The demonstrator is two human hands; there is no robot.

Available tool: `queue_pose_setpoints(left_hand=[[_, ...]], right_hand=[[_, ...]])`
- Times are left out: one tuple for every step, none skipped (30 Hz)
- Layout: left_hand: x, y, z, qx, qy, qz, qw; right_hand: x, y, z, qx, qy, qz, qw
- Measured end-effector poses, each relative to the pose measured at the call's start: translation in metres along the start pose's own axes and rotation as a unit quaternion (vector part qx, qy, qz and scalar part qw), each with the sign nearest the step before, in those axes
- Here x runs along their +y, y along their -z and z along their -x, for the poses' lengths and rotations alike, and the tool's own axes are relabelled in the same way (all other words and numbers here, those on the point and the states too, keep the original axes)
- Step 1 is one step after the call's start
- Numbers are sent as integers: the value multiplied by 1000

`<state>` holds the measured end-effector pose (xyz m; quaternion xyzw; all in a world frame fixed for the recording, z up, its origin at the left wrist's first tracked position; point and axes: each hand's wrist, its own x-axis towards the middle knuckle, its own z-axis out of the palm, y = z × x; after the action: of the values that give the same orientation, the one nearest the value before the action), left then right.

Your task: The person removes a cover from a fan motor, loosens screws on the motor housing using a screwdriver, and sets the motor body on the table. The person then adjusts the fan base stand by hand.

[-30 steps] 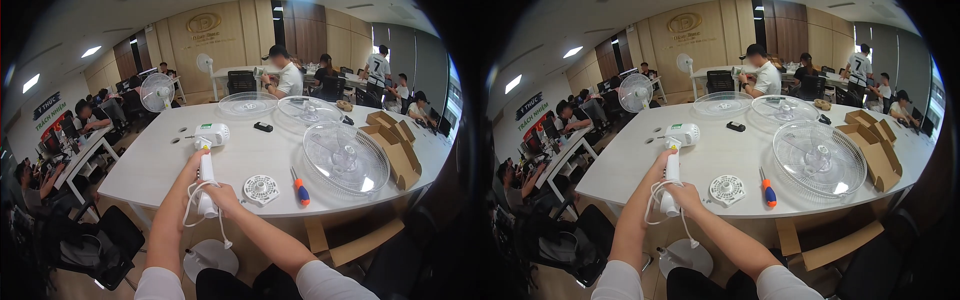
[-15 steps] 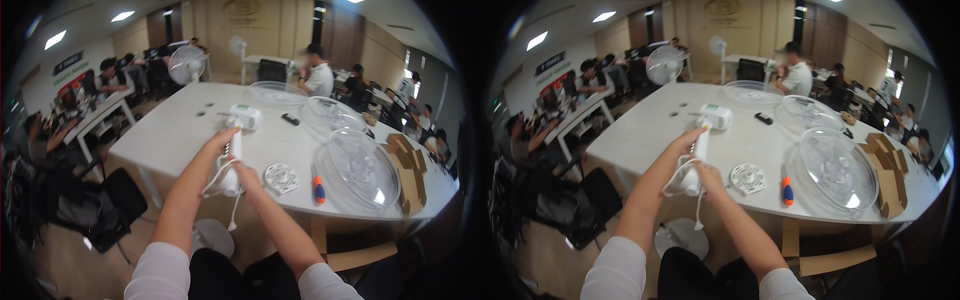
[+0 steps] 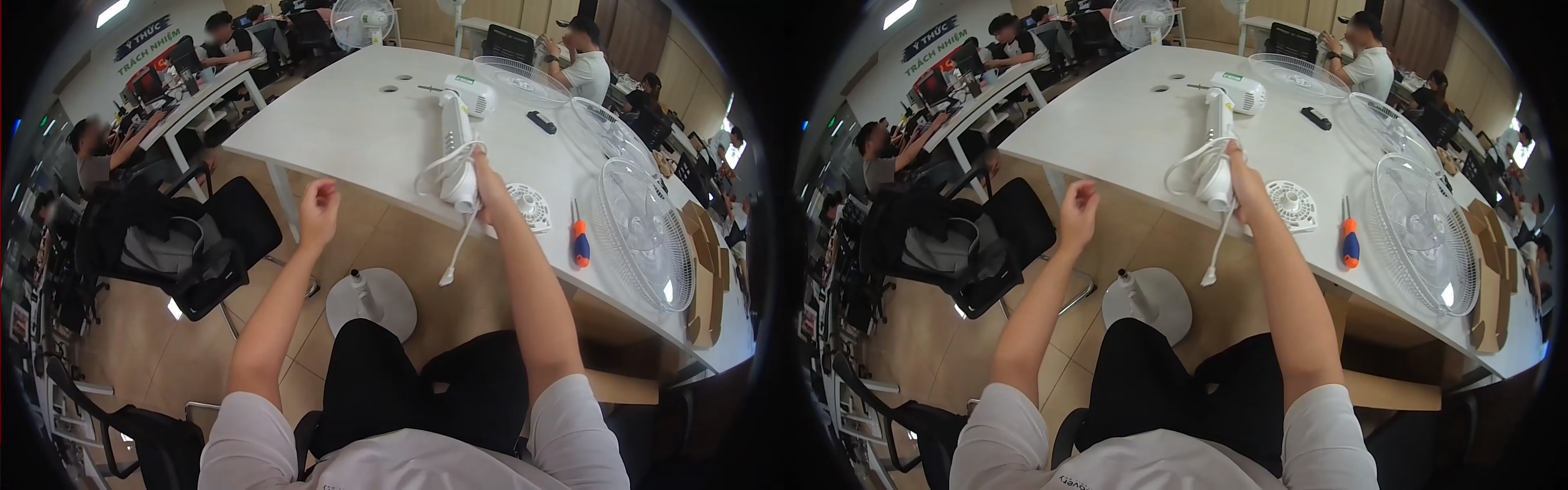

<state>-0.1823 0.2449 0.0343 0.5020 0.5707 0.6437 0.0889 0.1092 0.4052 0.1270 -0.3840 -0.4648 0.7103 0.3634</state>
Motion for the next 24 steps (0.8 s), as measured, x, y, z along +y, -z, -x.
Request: queue_pose_setpoints(left_hand=[[-1,10,20,57,-6,20,998],[-14,19,38,55,15,42,997],[-35,25,57,55,37,65,996],[-53,28,77,49,82,56,994],[-73,29,99,44,128,48,990],[-97,29,122,30,167,24,985],[-120,26,143,16,206,1,978],[-140,21,162,4,244,-24,969],[-151,15,177,-9,283,-49,958],[-151,7,187,-9,285,-48,957],[-151,-3,194,-27,273,-100,956],[-152,-12,198,-46,261,-151,952],[-139,-18,193,-47,264,-148,952],[-127,-22,184,-75,285,-141,945],[-118,-26,179,-104,305,-135,937],[-130,-30,181,-107,307,-130,937],[-142,-33,183,-91,313,-126,937],[-153,-35,183,-74,318,-121,937],[-156,-34,181,-75,319,-118,937],[-156,-32,179,-90,312,-98,941],[-156,-30,179,-104,306,-79,943],[-159,-30,178,-104,308,-79,942],[-162,-28,177,-122,305,-97,939],[-164,-27,176,-139,302,-115,936]], right_hand=[[0,5,-2,-1,1,-3,1000],[1,8,-3,-1,1,-6,1000],[-2,7,4,1,-3,3,1000],[1,14,0,-2,-5,5,1000],[8,25,-8,22,17,46,999],[12,28,-13,46,41,88,994],[2,13,12,98,54,121,986],[-4,10,28,95,54,123,986],[-7,10,39,87,64,170,980],[-6,13,46,80,72,216,970],[1,18,42,81,71,219,970],[12,26,35,86,118,206,968],[16,27,37,92,164,193,963],[18,29,40,93,162,197,962],[11,23,54,105,164,200,960],[9,18,67,118,167,204,957],[13,16,78,121,165,208,956],[20,15,89,187,330,319,868],[29,11,102,242,477,415,736],[40,3,118,221,502,393,738],[57,-10,136,199,526,370,739],[86,-21,148,123,466,285,829],[116,-26,150,27,436,295,850],[164,-28,144,-45,263,267,926]])
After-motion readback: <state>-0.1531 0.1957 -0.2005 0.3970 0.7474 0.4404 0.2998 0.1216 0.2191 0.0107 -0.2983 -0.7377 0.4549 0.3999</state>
